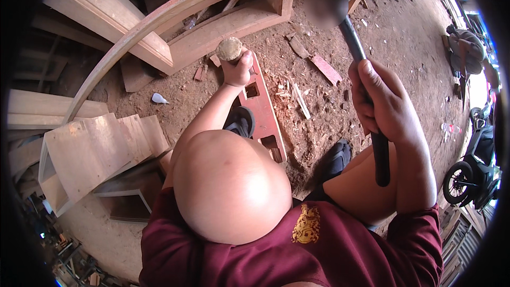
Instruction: The person sits on the ground and uses a chisel and a hammer to carve a curved wooden frame. They repeatedly strike the chisel to remove wood shavings and shape the piece.
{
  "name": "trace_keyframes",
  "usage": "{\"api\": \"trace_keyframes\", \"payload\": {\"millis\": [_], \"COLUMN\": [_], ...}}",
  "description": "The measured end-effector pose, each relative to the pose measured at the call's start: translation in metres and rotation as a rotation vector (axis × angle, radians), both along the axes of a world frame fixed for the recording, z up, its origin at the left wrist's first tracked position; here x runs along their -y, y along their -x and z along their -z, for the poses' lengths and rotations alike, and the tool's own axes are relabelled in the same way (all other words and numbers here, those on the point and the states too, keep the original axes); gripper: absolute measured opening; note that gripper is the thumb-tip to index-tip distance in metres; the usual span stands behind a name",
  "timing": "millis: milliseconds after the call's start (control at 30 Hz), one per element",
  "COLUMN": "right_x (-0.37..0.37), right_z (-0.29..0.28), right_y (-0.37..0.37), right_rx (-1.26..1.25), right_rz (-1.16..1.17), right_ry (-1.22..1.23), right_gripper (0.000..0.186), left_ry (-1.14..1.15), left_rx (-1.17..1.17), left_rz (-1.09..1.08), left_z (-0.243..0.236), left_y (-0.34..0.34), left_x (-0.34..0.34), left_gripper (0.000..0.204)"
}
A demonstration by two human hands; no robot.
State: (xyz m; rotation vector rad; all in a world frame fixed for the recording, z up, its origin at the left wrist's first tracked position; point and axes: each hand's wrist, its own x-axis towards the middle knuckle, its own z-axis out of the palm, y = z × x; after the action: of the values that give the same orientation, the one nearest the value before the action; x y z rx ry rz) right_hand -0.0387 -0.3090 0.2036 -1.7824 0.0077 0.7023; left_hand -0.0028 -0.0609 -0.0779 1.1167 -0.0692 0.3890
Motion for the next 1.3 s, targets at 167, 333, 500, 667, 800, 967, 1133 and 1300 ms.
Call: {"api": "trace_keyframes", "payload": {"millis": [167, 333, 500, 667, 800, 967, 1133, 1300], "right_x": [-0.001, -0.004, -0.004, -0.022, -0.045, -0.037, -0.034, -0.027], "right_z": [-0.010, -0.002, -0.004, -0.012, 0.016, 0.089, 0.055, 0.024], "right_y": [0.000, 0.000, 0.002, 0.001, -0.008, -0.021, -0.027, -0.028], "right_rx": [-0.030, 0.003, 0.062, 0.412, 0.834, 0.580, 0.485, 0.328], "right_rz": [0.004, 0.001, -0.016, 0.052, 0.080, -0.491, -0.334, -0.114], "right_ry": [0.006, -0.009, -0.030, 0.039, 0.292, 0.711, 0.450, 0.105], "right_gripper": [0.039, 0.039, 0.038, 0.036, 0.031, 0.035, 0.031, 0.036], "left_ry": [-0.078, 0.016, -0.076, -0.491, -0.420, -0.387, 0.107, 0.059], "left_rx": [0.004, -0.039, -0.045, 0.089, -0.030, 0.003, -0.068, -0.032], "left_rz": [-0.044, 0.011, -0.057, -0.135, -0.104, -0.029, -0.073, -0.045], "left_z": [-0.002, 0.006, 0.013, -0.017, -0.015, -0.001, 0.003, 0.003], "left_y": [-0.001, -0.004, -0.003, -0.001, 0.003, -0.001, -0.004, -0.004], "left_x": [0.004, -0.002, 0.002, 0.026, 0.015, 0.025, -0.009, -0.011], "left_gripper": [0.014, 0.022, 0.020, 0.014, 0.011, 0.012, 0.016, 0.019]}}
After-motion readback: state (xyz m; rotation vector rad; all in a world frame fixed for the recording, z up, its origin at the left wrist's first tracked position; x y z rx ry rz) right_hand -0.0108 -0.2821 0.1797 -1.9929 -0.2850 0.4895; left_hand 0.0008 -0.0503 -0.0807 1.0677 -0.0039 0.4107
